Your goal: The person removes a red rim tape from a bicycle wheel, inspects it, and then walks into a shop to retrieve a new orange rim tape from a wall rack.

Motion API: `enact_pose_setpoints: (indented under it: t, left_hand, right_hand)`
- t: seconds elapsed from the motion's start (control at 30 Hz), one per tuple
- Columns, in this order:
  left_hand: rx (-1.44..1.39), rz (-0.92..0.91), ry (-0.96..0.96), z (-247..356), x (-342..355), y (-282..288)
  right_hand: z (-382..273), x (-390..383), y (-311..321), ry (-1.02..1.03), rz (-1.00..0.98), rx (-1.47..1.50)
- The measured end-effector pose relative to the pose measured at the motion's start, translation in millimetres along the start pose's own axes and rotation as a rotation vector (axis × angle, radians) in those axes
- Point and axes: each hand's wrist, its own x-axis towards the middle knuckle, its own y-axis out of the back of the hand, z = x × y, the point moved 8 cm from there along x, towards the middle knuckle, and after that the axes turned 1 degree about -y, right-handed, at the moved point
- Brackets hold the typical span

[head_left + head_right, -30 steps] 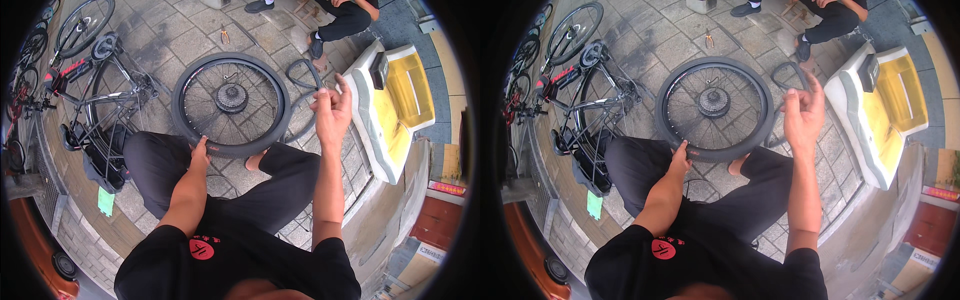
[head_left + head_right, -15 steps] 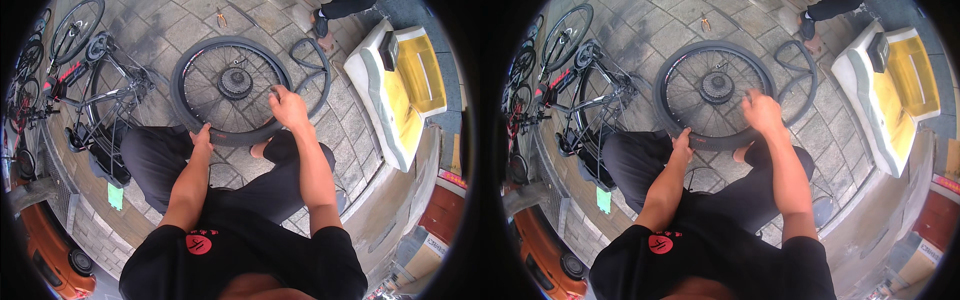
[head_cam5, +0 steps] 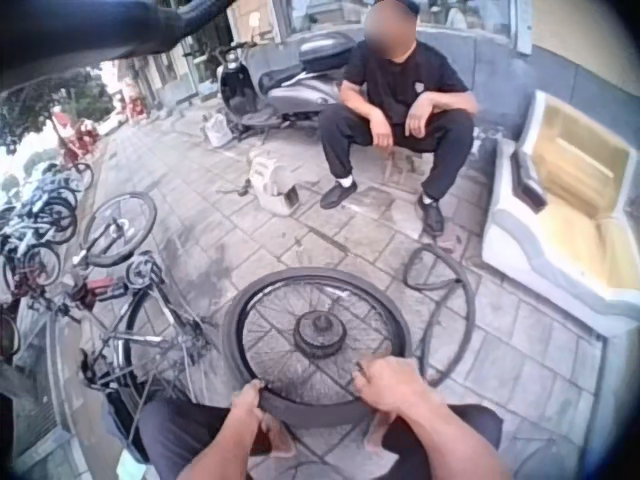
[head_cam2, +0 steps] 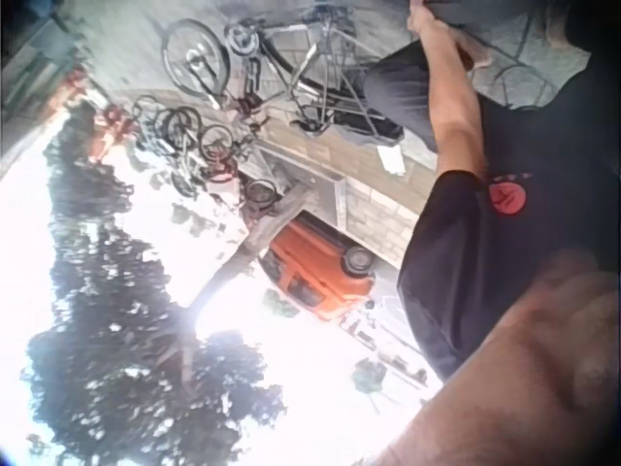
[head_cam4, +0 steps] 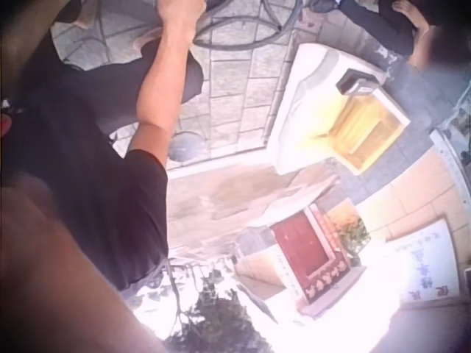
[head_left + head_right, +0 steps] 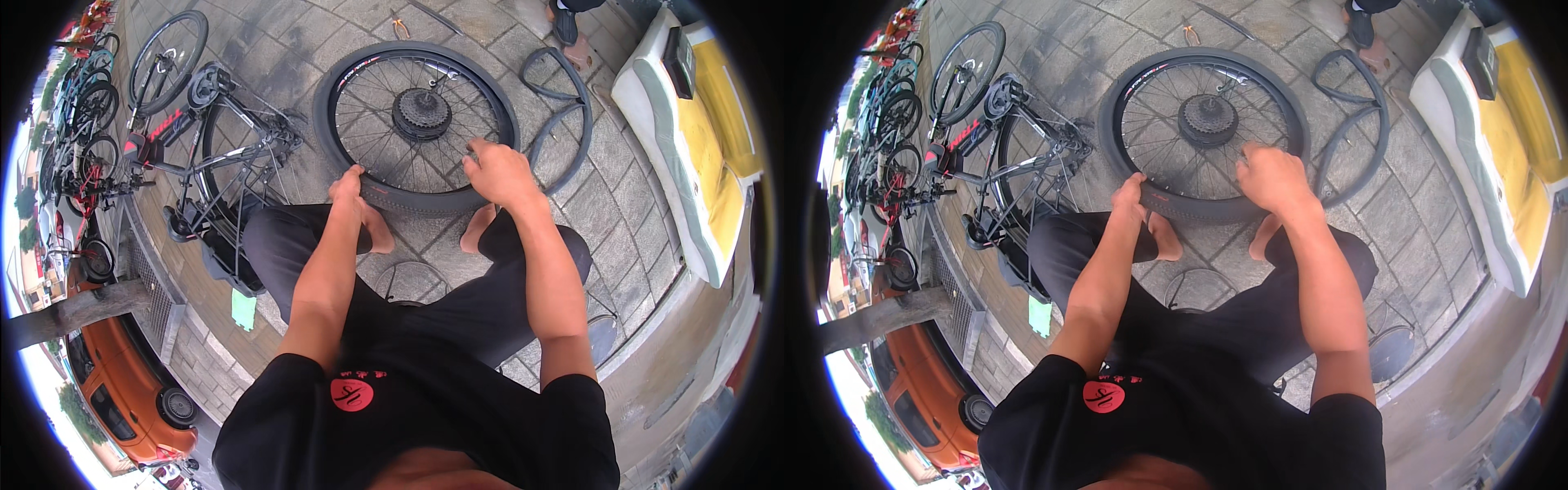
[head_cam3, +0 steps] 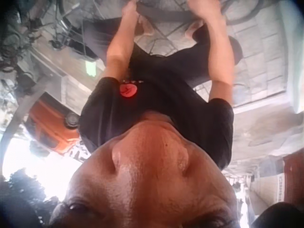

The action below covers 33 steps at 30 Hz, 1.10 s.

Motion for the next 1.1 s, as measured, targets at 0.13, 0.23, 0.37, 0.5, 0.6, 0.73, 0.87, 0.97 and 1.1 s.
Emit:
enact_pose_setpoints:
  t: [0.13, 0.23, 0.37, 0.5, 0.6, 0.73, 0.87, 0.97, 1.1]
  left_hand:
    - [0.094, -0.081, -0.037, 45.9, -3.7, -10.5]
    - [0.140, -0.068, -0.076, 50.5, 22.0, 2.9]
    - [0.111, -0.128, 0.011, 12.0, 66.4, 15.0]
    - [0.085, -0.213, 0.093, -4.2, 72.3, 14.3]
    - [0.089, -0.216, 0.130, -28.0, 133.5, 42.9]
    - [0.166, -0.034, 0.073, -29.1, 124.7, 41.9]
    - [0.388, 0.119, -0.085, 24.1, 37.2, 21.4]
    - [0.594, 0.216, -0.222, 24.6, 46.8, 31.0]
    - [0.789, 0.269, -0.178, 36.3, 23.2, 19.7]
  right_hand:
    - [-0.4, 2.3, -4.3, -0.003, -0.061, -0.026]
    - [-0.6, 3.5, -9.9, 0.010, -0.082, -0.021]
    - [2.0, 3.7, -16.3, -0.035, -0.158, -0.060]
    - [0.4, 5.8, -25.1, -0.051, -0.217, -0.099]
    - [-9.9, 9.9, -28.0, -0.006, -0.251, -0.116]
    - [-11.1, 19.9, -46.2, -0.016, -0.291, -0.159]
    - [-18.0, 19.9, -85.1, 0.057, -0.348, -0.165]
    - [-32.8, 15.3, -128.3, 0.136, -0.345, -0.157]
    - [-69.8, 15.5, -193.2, 0.214, -0.243, -0.274]
